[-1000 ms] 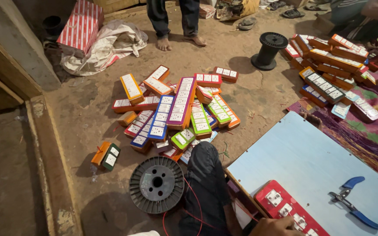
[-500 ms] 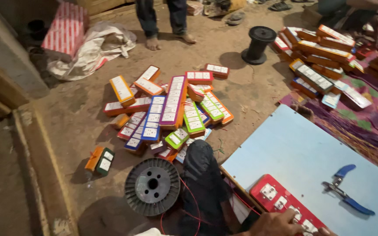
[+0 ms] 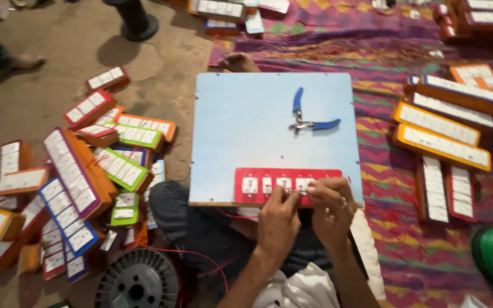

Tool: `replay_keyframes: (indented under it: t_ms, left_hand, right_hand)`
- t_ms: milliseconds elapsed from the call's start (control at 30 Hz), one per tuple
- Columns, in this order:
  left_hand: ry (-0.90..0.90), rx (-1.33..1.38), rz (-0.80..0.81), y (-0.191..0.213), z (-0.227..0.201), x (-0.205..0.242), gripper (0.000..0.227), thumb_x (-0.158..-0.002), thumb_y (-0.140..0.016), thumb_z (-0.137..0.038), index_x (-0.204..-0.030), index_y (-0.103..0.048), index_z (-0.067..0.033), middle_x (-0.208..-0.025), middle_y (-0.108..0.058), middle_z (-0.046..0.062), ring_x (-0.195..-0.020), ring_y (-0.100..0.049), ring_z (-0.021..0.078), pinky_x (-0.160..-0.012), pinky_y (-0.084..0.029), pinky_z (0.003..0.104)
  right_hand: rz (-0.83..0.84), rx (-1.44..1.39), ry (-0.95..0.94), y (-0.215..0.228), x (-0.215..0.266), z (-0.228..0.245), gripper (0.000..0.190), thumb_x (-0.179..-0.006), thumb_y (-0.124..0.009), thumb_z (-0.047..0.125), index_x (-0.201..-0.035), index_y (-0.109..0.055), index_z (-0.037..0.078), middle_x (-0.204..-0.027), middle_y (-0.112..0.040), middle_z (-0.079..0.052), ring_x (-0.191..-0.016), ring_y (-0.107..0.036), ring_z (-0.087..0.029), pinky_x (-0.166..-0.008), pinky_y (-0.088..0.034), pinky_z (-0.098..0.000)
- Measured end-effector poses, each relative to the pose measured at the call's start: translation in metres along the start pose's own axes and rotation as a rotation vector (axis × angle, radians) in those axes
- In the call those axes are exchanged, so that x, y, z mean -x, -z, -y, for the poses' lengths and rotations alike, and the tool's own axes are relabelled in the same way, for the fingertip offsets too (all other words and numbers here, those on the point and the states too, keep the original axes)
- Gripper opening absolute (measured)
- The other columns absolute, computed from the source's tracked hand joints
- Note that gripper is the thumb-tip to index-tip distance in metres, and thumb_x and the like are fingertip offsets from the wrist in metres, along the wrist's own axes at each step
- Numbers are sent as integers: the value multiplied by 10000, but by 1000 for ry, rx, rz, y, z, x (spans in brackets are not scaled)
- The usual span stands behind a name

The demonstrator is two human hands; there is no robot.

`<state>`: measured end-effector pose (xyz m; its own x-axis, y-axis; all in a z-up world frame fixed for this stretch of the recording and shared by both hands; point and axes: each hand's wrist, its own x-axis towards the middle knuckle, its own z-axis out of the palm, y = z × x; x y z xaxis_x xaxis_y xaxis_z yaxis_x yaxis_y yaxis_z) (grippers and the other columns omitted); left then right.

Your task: The person sits on the floor and wires a red electrical switchboard. They strip red wires with pliers, insert them into the terminals of multiple switches, and tighten the connections using a screwdriver. The person handles the switchboard, wires, and tools throughout the process.

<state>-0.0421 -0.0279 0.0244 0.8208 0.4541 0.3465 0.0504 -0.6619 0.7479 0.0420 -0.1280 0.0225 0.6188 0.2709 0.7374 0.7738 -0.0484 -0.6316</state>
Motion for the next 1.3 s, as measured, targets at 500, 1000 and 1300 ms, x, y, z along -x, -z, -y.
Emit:
replay_keyframes:
  t_ms: [500, 1000, 1300]
  left_hand:
    - [-30, -42, 48, -3, 4, 0, 434, -762, -691, 83, -1188, -681, 3, -1079, -590, 199, -944, -676, 374, -803, -555, 456]
    - [17, -40, -51, -11, 1, 2, 412, -752, -685, 88, -1155, -689, 3, -1024, -576, 171, -908, -665, 352, -778, -549, 445]
    - [16, -23, -65, -13, 2, 2, 391, -779, -685, 78, -1162, -690, 2, -1026, -578, 167, -909, -661, 358, -784, -548, 452]
  right_hand:
    - [1, -45, -6, 2, -5, 7, 84, -977, -686, -7, -1033, -663, 52, -990, -639, -103, -917, -675, -208, -781, -578, -303]
    - [11, -60, -43, 3, -4, 7, 63, -1010, -671, 22, -1055, -660, 65, -998, -641, -94, -889, -674, -176, -738, -578, -262]
    - [2, -122, -54, 1, -5, 7, 73, -1043, -635, 20, -1097, -657, 64, -1019, -627, -110, -894, -669, -158, -763, -589, -262]
